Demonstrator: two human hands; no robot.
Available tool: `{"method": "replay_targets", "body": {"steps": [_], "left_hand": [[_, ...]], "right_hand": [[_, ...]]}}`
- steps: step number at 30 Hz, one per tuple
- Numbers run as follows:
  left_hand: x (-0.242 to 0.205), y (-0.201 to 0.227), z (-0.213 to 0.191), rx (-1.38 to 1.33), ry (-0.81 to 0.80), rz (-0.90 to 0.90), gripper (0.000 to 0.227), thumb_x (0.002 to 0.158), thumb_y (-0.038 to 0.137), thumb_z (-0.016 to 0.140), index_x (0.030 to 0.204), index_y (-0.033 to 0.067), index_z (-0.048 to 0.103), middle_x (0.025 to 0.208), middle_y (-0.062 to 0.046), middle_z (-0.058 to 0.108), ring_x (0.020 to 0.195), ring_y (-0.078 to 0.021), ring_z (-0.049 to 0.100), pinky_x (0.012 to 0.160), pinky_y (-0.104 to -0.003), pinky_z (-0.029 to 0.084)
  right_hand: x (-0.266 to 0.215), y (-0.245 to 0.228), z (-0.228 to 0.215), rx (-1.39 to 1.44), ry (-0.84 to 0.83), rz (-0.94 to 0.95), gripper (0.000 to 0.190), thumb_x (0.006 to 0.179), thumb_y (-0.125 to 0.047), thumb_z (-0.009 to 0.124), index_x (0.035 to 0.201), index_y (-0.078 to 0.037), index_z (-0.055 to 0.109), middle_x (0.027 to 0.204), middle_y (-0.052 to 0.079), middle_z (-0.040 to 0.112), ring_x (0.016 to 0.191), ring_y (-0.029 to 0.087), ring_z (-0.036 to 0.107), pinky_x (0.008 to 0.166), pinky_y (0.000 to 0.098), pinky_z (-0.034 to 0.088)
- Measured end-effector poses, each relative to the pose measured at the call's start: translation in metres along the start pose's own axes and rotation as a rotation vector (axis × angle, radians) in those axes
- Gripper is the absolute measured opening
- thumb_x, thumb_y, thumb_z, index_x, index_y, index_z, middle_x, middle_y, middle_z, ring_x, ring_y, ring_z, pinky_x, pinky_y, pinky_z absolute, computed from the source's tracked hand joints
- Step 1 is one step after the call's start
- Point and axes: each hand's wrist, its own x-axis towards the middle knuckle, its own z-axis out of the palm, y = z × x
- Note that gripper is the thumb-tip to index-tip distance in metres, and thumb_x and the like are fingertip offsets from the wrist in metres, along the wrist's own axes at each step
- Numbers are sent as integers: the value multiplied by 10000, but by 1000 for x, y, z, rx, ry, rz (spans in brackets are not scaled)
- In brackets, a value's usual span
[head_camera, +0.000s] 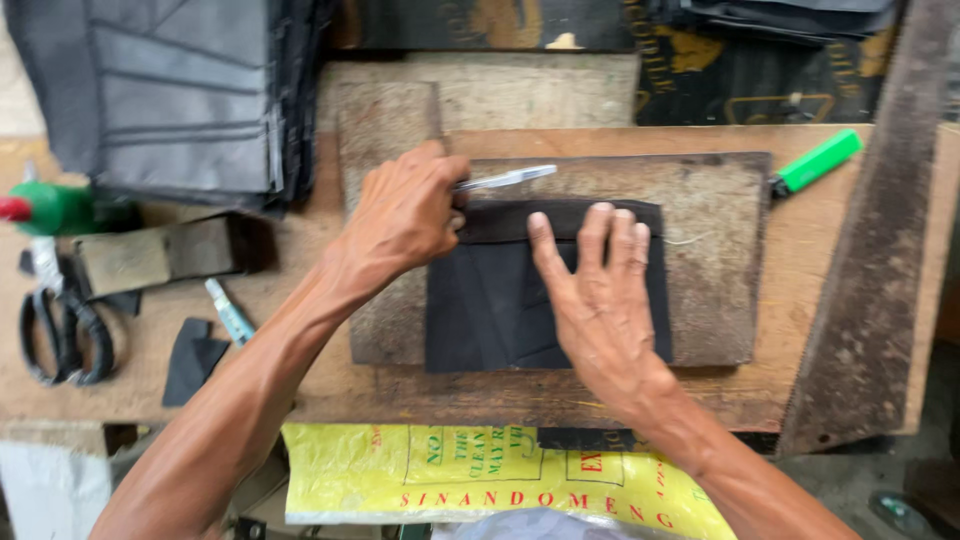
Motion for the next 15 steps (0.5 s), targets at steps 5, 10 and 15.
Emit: {"method": "replay_targets", "body": {"steps": [5, 10, 15], "left_hand": [[14, 25, -25, -191, 336, 155, 111, 853, 2, 697, 942, 55, 736, 936, -117, 585, 830, -245, 589, 673, -402, 502], [53, 68, -25, -690, 399, 355, 226, 1108, 183, 591, 978, 51, 721, 929, -43, 517, 841, -153, 505, 731, -311, 467], [82, 122, 33, -655, -4, 311, 146, 962, 178, 630, 928, 53, 698, 847, -39, 642, 673, -152, 608, 557, -340, 536]], "right_hand": [[10, -2, -8, 97, 56, 14, 699, 835, -58, 602, 1505, -81, 404, 1416, 373, 365, 1288, 576, 424, 1062, 752, 317], [2, -2, 0, 45, -32, 18, 737, 872, -55, 624, 1561, -110, 368, 1466, 345, 316, 1345, 554, 385, 1100, 748, 292], [6, -5, 17, 64, -52, 24, 728, 824, -160, 597, 1510, -214, 358, 1541, 249, 257, 1419, 520, 309, 1074, 765, 238]]}}
